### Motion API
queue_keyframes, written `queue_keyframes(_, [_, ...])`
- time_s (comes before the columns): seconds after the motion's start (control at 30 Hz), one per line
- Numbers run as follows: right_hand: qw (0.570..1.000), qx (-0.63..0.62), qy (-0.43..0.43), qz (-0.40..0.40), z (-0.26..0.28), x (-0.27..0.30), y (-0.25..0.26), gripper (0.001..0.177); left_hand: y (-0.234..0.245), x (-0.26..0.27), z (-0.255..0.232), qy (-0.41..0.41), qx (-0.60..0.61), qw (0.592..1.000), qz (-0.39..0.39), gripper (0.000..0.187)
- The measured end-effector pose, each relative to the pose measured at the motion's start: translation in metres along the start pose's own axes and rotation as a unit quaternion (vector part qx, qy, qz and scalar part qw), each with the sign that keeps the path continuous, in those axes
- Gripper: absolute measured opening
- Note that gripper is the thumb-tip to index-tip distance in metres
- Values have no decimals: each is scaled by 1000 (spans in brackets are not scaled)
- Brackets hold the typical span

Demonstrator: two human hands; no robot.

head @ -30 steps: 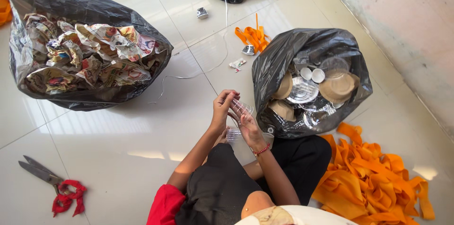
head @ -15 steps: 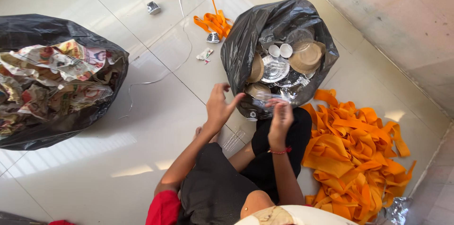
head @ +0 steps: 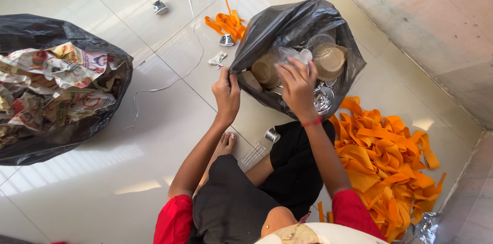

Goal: The person sits on the floor and sorts various recyclable items, including crumpled paper, plastic cups, and metal tins, into separate black plastic bags. They fold paper items and place them into one bag, while transferring cups and tins into another. Finally, they tie the filled bags closed.

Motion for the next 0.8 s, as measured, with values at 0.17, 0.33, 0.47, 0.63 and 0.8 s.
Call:
queue_keyframes(0.17, [979, 61, 142, 132, 7, -61, -45, 28, -3, -21, -17, -17, 49, 998, -37, 23])
queue_keyframes(0.33, [952, -41, 264, 151, 13, -59, -76, 33, 3, -37, -25, -97, 4, 993, -65, 34])
queue_keyframes(0.47, [970, -62, 141, 187, -31, -96, -111, 35, -10, -35, -32, -135, -50, 989, -25, 27])
queue_keyframes(0.63, [988, -134, 73, -15, -44, -118, -75, 24, -24, -49, -26, -88, -63, 994, 25, 20])
queue_keyframes(0.8, [981, -120, 132, -83, 1, -83, 0, 16, -8, -34, -25, -83, -94, 992, 18, 21])
Point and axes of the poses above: each hand's wrist, its own x-axis away from the middle knuckle, its own y-axis out of the back of the hand, z = x × y, the point moved 5 cm from there along -x, towards the middle knuckle, and after that the axes turned 2 degrees about x, right-handed, at the moved point
